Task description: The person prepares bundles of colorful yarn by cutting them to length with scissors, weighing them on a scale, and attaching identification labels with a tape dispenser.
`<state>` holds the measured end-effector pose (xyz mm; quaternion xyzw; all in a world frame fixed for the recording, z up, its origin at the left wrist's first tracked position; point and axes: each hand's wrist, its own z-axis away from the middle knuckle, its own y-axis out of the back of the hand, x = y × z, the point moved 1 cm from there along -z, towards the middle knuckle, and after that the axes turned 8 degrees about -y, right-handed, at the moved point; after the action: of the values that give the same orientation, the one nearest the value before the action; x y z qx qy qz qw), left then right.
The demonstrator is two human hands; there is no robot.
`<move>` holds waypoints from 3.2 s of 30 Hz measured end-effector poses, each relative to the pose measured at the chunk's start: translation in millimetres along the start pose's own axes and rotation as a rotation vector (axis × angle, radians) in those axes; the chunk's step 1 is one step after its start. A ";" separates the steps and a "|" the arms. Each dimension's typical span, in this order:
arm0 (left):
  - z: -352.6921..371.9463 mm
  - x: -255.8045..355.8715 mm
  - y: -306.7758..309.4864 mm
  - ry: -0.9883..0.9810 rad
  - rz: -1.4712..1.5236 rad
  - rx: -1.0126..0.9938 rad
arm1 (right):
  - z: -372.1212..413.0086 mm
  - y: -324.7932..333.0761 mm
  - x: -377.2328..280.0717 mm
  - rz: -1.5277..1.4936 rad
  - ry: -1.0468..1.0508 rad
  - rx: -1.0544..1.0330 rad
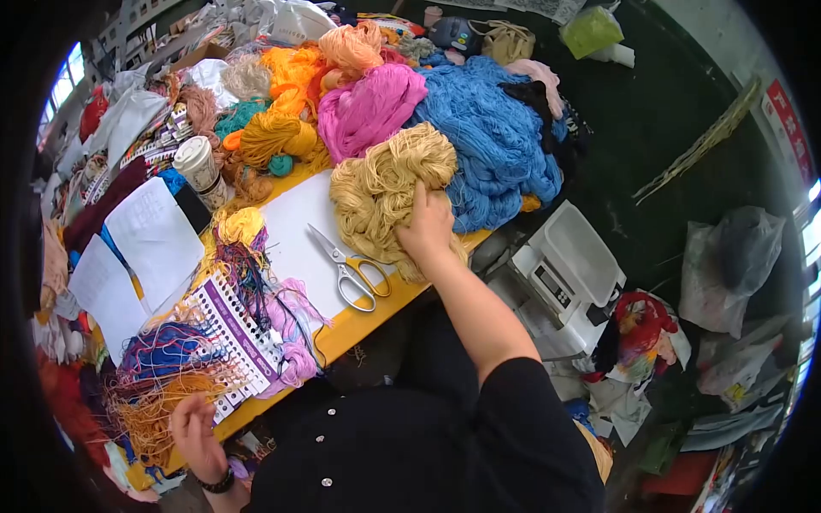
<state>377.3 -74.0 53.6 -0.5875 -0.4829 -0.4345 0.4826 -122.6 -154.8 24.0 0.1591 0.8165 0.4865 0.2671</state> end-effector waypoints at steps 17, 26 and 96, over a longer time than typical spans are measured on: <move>-12.4 -26.8 -34.8 0.238 -0.026 -0.104 | -97.3 260.6 2.4 -1.305 0.269 0.318; -4.8 -35.3 -46.8 0.255 -0.114 -0.195 | 47.0 24.1 57.1 0.069 0.316 -0.311; -61.0 -41.4 311.5 -0.047 -1.273 0.372 | 67.5 216.1 -460.3 -1.343 0.512 -1.229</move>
<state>675.6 -161.5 -23.3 -0.1034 -0.8132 -0.5312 0.2143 288.7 -243.3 317.6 -0.6245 0.3718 0.5962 0.3411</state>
